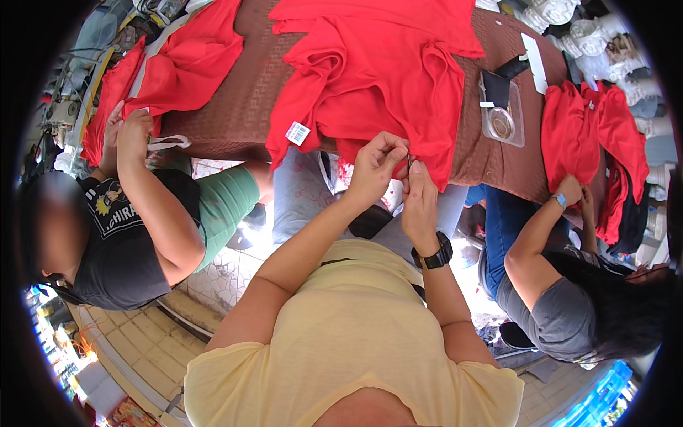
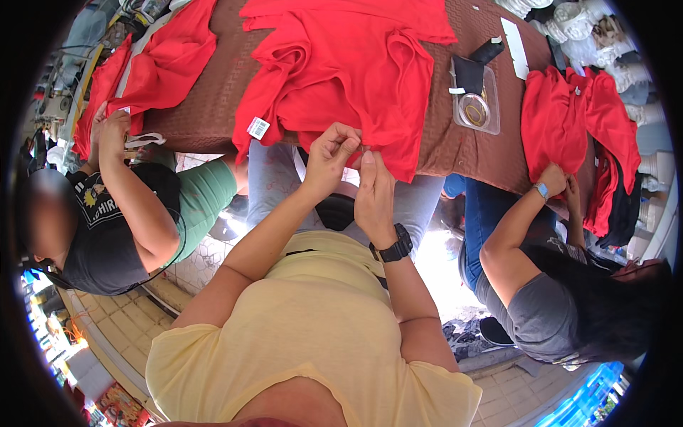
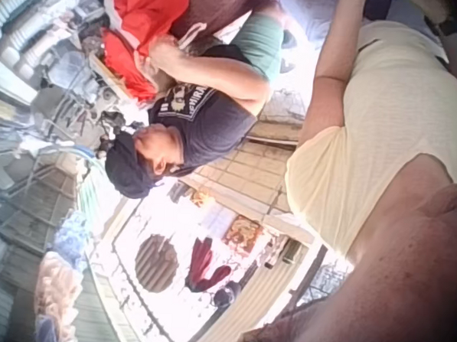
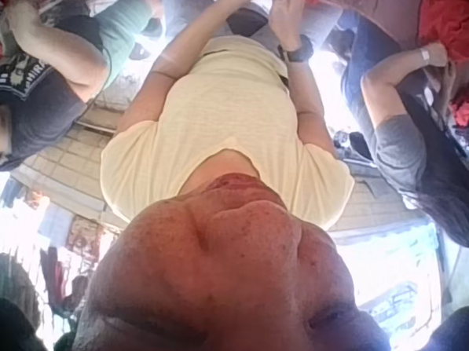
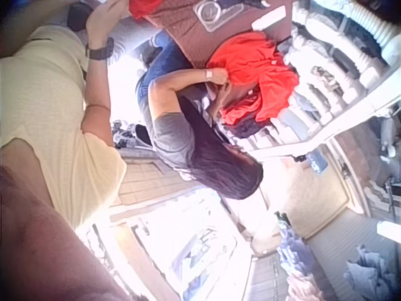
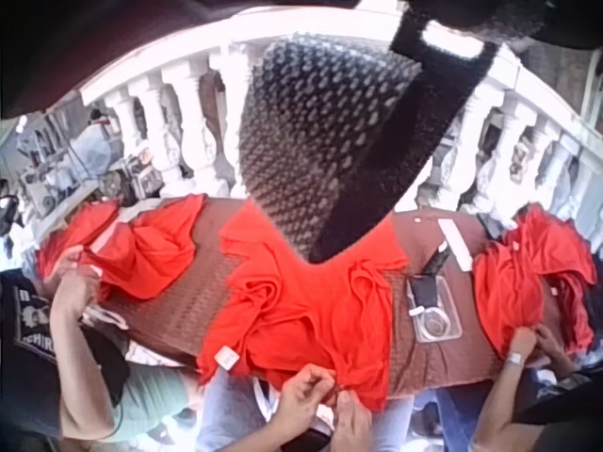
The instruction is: The person picks up and turns over red shirts on a table to check for quality, handling each garment one by one at a workstation.
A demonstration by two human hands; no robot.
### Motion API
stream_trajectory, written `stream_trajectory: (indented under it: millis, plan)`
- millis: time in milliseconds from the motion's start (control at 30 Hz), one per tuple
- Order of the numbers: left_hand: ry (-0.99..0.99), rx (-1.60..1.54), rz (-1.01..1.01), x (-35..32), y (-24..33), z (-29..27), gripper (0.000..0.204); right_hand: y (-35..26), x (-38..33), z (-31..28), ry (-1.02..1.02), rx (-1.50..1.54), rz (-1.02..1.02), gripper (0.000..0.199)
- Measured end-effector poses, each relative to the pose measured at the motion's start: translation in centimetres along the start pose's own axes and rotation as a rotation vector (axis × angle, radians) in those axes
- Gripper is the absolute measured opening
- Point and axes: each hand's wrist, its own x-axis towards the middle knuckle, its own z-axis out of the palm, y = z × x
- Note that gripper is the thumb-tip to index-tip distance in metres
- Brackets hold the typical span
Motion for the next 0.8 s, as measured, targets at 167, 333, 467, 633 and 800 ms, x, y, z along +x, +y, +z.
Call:
stream_trajectory:
  millis: [167, 333, 467, 633, 800]
  plan:
    - [0.005, 0.086, 0.008, -0.5, 0.3, 0.3, 0.009, 0.4, 0.4, 0.2, 0.029, 0.054, 0.012, 0.042]
    - [-0.012, 0.08, -0.006, -0.6, 0.5, 0.4, 0.007, 0.9, 1.1, -0.1, -0.011, 0.318, 0.182, 0.045]
    - [0.002, 0.071, -0.012, -0.5, 0.6, 0.5, 0.005, 1.1, 1.3, 0.2, -0.031, 0.425, 0.194, 0.044]
    - [-0.076, 0.377, 0.087, -0.3, 1.4, 0.2, 0.005, 2.4, 2.9, -1.0, -0.092, 0.5, 0.21, 0.044]
    - [-0.333, 1.089, -0.019, -2.7, 4.7, -3.8, 0.023, 1.5, 3.5, -4.6, -0.112, 0.289, 0.097, 0.024]
